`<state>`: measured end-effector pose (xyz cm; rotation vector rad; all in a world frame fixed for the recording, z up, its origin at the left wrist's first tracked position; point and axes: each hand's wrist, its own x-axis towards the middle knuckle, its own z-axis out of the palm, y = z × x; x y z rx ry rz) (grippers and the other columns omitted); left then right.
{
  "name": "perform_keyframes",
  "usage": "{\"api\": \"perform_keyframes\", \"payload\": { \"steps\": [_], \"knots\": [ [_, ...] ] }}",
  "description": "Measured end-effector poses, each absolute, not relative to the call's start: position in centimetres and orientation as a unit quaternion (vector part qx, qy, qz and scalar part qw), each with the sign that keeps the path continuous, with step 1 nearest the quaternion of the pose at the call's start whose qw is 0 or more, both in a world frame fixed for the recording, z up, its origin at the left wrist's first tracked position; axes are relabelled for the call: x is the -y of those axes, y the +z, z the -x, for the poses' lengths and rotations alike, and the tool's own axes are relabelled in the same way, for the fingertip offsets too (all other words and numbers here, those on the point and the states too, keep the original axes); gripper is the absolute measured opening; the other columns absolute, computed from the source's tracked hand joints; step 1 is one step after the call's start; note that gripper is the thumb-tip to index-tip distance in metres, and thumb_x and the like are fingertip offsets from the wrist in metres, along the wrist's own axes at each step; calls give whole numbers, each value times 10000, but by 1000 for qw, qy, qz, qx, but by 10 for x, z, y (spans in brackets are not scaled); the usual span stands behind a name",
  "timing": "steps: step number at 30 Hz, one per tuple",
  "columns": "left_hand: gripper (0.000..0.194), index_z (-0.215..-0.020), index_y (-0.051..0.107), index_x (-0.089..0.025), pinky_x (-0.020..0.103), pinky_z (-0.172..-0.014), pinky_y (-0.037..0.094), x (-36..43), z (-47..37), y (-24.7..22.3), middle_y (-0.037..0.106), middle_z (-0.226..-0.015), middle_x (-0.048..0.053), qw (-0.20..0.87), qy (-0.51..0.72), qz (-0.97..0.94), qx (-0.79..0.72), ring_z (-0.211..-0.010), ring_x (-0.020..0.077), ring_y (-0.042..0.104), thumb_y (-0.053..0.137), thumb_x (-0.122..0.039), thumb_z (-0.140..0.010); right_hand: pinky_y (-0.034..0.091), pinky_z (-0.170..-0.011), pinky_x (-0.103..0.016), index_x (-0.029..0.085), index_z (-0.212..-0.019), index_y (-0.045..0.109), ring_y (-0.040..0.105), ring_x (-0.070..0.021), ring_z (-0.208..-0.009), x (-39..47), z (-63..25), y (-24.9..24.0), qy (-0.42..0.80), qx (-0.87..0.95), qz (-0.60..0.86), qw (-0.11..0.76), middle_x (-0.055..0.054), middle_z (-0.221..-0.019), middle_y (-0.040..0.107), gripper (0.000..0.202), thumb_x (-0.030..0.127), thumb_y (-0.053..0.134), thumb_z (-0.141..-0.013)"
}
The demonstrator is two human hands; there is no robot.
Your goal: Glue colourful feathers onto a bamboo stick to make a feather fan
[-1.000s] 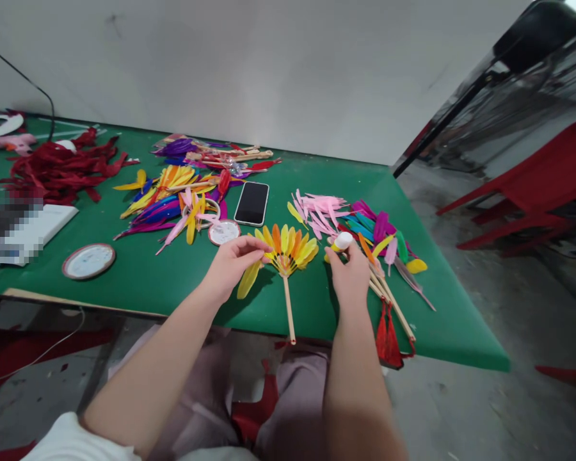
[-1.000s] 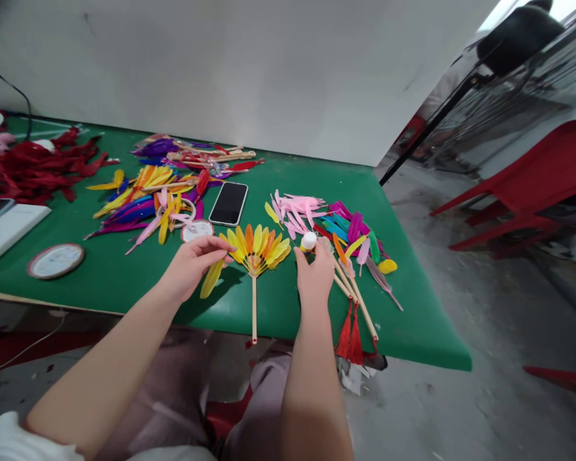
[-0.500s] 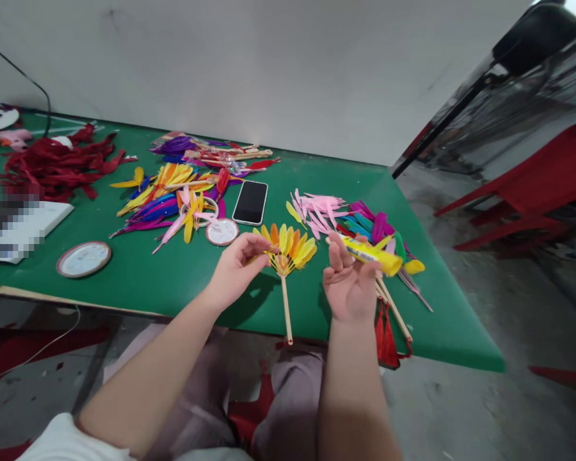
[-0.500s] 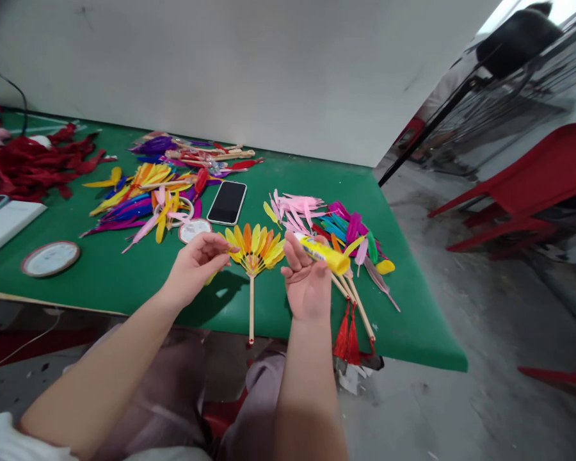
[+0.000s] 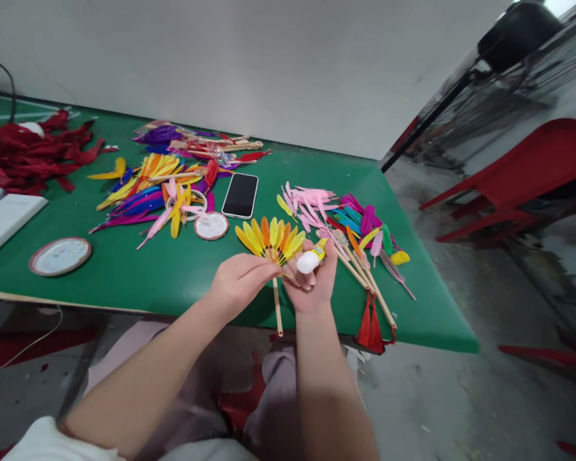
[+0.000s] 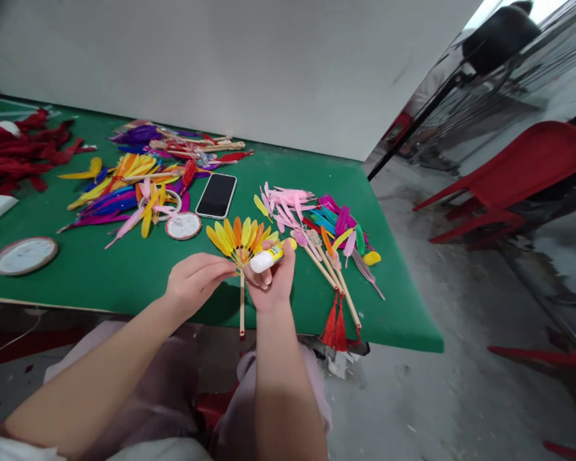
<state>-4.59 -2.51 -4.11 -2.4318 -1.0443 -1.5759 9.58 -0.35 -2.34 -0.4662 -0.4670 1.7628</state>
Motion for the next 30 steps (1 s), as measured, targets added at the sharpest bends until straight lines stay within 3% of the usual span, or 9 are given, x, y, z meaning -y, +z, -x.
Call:
{"api": "perform_keyframes", "payload": {
  "steps": [7,19,30],
  "knots": [
    [164,-883,612,-207,216,-669,472,27,47,-44,677,-776,20,51,-518,791,322,-714,116,625,619,-166,-724,169,-249,-121,196,-637,528,191,-41,-222,7,-86,-28,802,179,168,544,94,-245,356,356,488,407,-801],
    [40,-774,617,-185,188,-586,464,27,45,-35,672,-687,18,35,-518,785,338,-603,96,607,588,-179,-747,173,-228,-111,200,-585,475,145,-32,-216,8,-82,-26,799,206,189,533,107,-239,335,355,506,446,-763],
    [163,-869,604,-188,212,-649,481,27,46,-42,659,-774,28,56,-528,792,302,-695,102,591,614,-131,-716,191,-244,-122,205,-598,486,141,-39,-239,10,-87,-24,785,223,183,548,105,-255,327,336,477,412,-781]
  ]
}}
